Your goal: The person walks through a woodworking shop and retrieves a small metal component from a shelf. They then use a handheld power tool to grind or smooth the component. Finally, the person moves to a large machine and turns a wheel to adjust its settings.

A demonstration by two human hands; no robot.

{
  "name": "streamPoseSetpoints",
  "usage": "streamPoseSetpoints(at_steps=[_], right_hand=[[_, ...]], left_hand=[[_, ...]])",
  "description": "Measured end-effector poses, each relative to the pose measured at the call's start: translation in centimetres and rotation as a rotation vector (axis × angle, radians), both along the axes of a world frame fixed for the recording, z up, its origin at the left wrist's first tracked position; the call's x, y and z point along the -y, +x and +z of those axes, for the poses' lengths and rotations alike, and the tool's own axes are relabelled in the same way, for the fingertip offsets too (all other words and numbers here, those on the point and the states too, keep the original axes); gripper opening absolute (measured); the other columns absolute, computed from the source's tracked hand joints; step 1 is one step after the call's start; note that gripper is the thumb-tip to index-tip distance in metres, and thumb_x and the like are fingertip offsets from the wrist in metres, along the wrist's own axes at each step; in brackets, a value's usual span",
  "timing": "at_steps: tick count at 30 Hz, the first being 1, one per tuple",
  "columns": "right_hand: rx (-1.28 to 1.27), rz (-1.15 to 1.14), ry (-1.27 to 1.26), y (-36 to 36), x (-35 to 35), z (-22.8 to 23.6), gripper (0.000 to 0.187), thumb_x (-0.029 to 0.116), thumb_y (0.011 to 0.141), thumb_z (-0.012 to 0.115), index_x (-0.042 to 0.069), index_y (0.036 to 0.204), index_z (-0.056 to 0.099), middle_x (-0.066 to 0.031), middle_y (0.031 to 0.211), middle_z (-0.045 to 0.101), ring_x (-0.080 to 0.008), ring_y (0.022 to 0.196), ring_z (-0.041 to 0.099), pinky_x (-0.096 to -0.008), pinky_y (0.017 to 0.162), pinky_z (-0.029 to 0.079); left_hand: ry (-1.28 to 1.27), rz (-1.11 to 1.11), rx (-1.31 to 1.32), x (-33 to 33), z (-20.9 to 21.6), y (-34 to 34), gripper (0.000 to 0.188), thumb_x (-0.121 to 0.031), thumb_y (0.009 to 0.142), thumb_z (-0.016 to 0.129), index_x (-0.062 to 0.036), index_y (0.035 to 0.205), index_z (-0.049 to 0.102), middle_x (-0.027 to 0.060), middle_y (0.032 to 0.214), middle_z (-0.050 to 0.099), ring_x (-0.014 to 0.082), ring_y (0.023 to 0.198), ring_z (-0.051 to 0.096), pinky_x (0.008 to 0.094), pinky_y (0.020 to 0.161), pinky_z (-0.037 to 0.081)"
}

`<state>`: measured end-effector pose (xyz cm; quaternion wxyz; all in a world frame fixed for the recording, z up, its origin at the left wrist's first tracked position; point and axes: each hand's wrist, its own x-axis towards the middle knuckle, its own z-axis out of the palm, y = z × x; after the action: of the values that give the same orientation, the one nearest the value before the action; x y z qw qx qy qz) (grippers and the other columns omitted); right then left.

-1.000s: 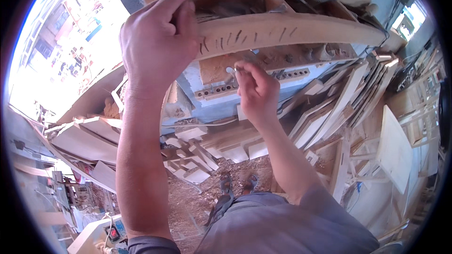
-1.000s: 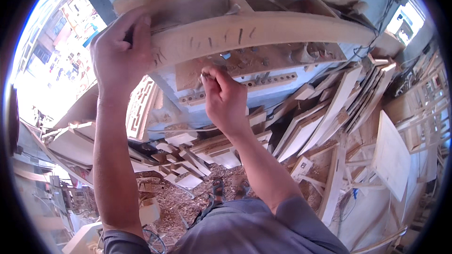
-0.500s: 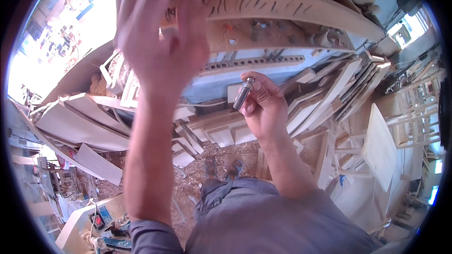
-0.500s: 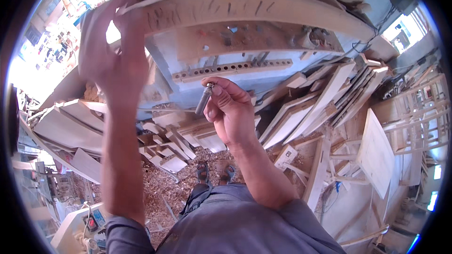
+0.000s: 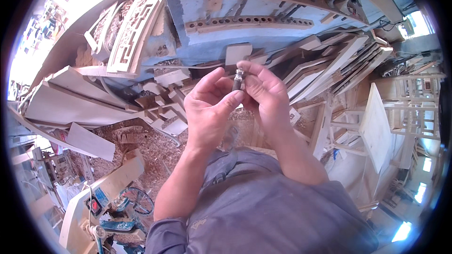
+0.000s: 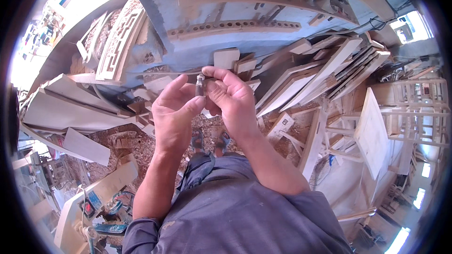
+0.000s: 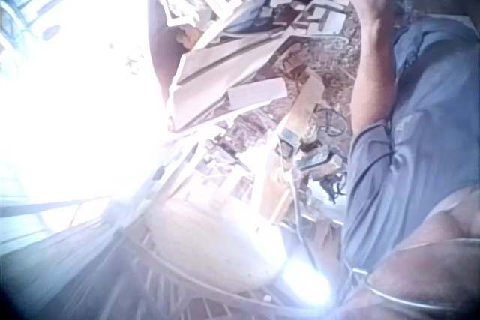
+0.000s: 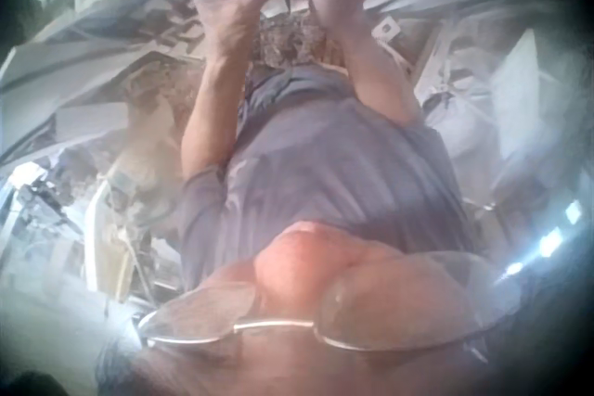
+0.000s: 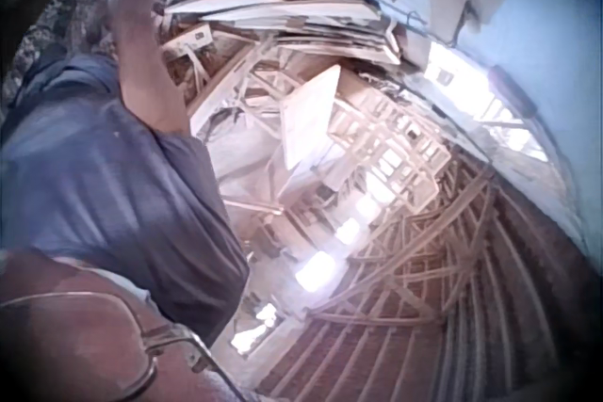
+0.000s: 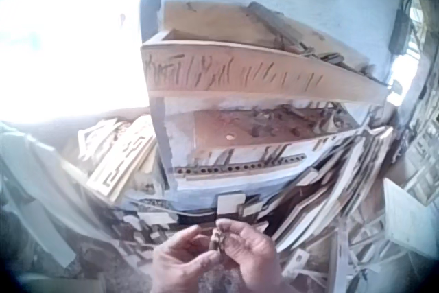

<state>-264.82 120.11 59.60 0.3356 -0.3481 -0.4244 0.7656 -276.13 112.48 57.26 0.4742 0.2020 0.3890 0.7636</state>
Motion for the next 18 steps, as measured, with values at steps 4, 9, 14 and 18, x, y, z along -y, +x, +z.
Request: streamPoseSetpoints(at_steps=[4,9,14,18], right_hand=[[0.139,0.021,0.074,0.0,1.5,-1.3,0.023,0.015,0.097,0.062,-0.001,0.114,0.063,-0.0010,0.091,0.068,-0.0049,0.077,0.060,-0.0199,0.068,0.047],[0.175,0.091,0.182,-0.2,2.7,-2.4,0.021,0.015,0.096,0.064,-0.001,0.111,0.063,-0.0002,0.091,0.066,-0.0036,0.079,0.057,-0.0201,0.069,0.047],[0.179,0.165,-0.002,-0.7,3.3,-0.8,0.026,0.018,0.097,0.063,0.002,0.116,0.063,0.0018,0.086,0.064,-0.0025,0.075,0.056,-0.0198,0.067,0.046],[0.117,0.251,-0.143,0.1,3.9,1.8,0.025,0.018,0.096,0.064,0.003,0.116,0.064,0.0001,0.087,0.063,-0.0036,0.078,0.057,-0.0202,0.068,0.047]], left_hand=[[-0.160,0.037,0.097,0.6,0.0,-0.4,0.060,0.004,0.082,0.074,0.0081,0.135,0.047,0.0121,0.101,0.067,0.0167,0.091,0.065,0.0294,0.081,0.054],[-0.155,0.030,0.304,1.1,-0.4,-1.2,0.070,0.004,0.083,0.073,0.0102,0.142,0.035,0.0150,0.102,0.068,0.0189,0.092,0.066,0.0300,0.082,0.054],[-0.192,0.028,0.288,1.6,0.0,-1.6,0.072,0.003,0.085,0.070,0.0121,0.144,0.029,0.0166,0.103,0.069,0.0183,0.091,0.066,0.0291,0.080,0.054],[-0.241,-0.001,0.156,2.5,2.2,-1.5,0.071,-0.003,0.083,0.075,0.0115,0.141,0.037,0.0125,0.101,0.067,0.0173,0.088,0.065,0.0267,0.078,0.054]])
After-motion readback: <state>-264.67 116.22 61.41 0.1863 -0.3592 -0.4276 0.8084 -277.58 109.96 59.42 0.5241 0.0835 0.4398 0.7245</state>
